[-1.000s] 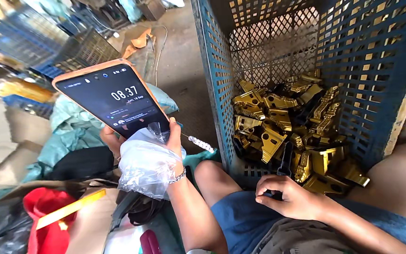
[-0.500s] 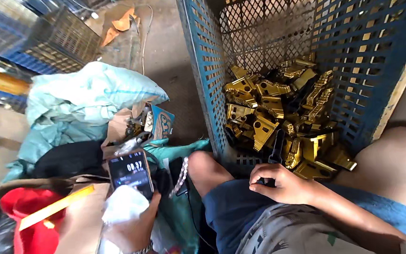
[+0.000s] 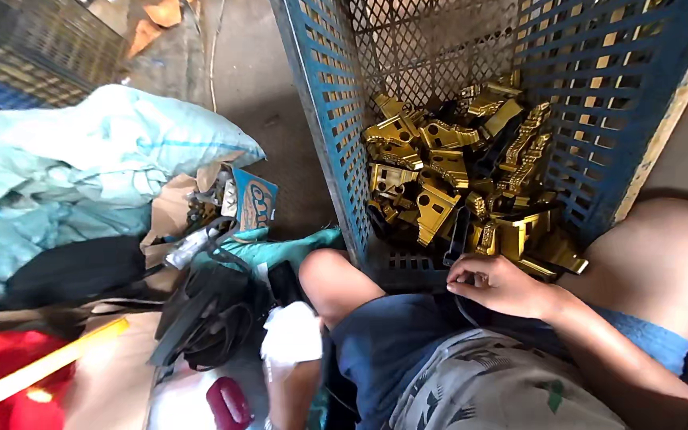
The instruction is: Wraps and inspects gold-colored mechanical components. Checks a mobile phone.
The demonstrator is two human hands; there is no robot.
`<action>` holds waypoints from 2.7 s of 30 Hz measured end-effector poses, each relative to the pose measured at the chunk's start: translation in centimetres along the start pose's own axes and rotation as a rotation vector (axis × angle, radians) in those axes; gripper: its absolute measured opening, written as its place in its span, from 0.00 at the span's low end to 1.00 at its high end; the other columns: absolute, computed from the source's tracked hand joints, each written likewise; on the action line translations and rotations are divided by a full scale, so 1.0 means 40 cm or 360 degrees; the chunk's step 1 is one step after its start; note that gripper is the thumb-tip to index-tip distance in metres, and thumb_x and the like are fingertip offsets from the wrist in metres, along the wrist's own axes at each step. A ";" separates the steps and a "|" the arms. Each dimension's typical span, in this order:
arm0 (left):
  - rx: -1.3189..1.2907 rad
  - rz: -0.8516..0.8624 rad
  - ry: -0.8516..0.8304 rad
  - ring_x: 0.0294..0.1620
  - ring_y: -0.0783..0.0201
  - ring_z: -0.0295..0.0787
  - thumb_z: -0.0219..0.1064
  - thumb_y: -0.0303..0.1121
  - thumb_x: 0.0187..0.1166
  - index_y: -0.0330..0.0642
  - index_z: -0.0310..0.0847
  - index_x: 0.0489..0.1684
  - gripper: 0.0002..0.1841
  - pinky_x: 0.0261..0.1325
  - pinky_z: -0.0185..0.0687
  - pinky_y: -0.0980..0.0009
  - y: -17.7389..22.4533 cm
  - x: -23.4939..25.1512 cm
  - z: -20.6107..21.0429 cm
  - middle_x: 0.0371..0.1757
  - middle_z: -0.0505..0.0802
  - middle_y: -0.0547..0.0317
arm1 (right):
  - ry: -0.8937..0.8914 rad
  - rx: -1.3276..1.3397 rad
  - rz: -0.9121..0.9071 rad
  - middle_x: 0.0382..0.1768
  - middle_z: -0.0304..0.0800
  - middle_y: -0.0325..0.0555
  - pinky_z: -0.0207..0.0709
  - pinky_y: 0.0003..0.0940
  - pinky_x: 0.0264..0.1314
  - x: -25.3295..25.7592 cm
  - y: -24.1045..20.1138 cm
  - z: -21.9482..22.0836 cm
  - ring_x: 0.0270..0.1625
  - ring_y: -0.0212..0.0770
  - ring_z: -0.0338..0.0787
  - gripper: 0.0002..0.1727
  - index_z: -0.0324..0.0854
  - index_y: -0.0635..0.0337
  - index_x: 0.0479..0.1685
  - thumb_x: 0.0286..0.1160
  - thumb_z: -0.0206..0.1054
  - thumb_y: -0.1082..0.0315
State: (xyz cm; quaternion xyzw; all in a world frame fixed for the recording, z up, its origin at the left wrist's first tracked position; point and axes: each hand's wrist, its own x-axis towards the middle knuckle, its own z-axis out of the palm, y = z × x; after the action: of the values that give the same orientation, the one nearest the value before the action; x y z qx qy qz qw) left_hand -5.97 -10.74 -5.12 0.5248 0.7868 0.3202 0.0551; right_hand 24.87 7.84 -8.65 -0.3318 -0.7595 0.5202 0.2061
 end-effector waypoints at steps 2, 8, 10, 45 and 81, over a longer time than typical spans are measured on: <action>-0.0541 0.0233 -0.0230 0.56 0.75 0.90 0.69 0.34 0.78 0.25 0.86 0.49 0.16 0.65 0.84 0.75 0.089 0.052 0.071 0.48 0.94 0.52 | 0.0064 0.0104 0.0008 0.47 0.91 0.48 0.79 0.18 0.42 0.022 -0.027 -0.010 0.43 0.26 0.87 0.14 0.90 0.65 0.45 0.77 0.69 0.61; -0.1337 0.0165 -0.0282 0.45 0.82 0.91 0.72 0.21 0.67 0.23 0.84 0.40 0.09 0.54 0.88 0.80 0.279 0.084 0.276 0.39 0.95 0.60 | 0.0145 0.0314 -0.0258 0.57 0.90 0.49 0.85 0.21 0.59 0.046 -0.083 0.017 0.57 0.26 0.89 0.21 0.87 0.69 0.55 0.82 0.67 0.56; -0.1485 -0.0075 -0.0242 0.46 0.80 0.92 0.76 0.20 0.64 0.23 0.81 0.46 0.14 0.57 0.90 0.77 0.308 0.074 0.295 0.41 0.95 0.62 | 0.0273 0.0424 -0.0211 0.49 0.90 0.40 0.86 0.19 0.50 0.042 -0.078 0.005 0.46 0.21 0.89 0.12 0.88 0.66 0.48 0.82 0.66 0.65; -0.1132 -0.0013 -0.0028 0.38 0.79 0.89 0.71 0.18 0.55 0.31 0.82 0.41 0.14 0.47 0.87 0.79 0.170 0.143 0.252 0.33 0.92 0.69 | -0.0202 -0.1031 0.0013 0.70 0.82 0.60 0.77 0.67 0.68 0.318 0.010 -0.151 0.72 0.67 0.80 0.20 0.91 0.60 0.57 0.66 0.70 0.85; -0.0942 -0.0059 0.0122 0.50 0.67 0.91 0.82 0.30 0.59 0.19 0.81 0.52 0.26 0.61 0.86 0.70 0.309 0.157 0.392 0.46 0.93 0.44 | -0.0046 0.0459 0.0582 0.75 0.77 0.58 0.74 0.38 0.79 0.130 -0.028 -0.009 0.75 0.42 0.80 0.42 0.63 0.62 0.85 0.68 0.78 0.66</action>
State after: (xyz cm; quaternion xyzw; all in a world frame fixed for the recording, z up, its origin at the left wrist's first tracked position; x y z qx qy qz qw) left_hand 7.66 4.71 -8.97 0.4591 0.6701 0.5542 0.1818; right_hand 21.18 11.55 -7.65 -0.4236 -0.6074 0.6567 0.1426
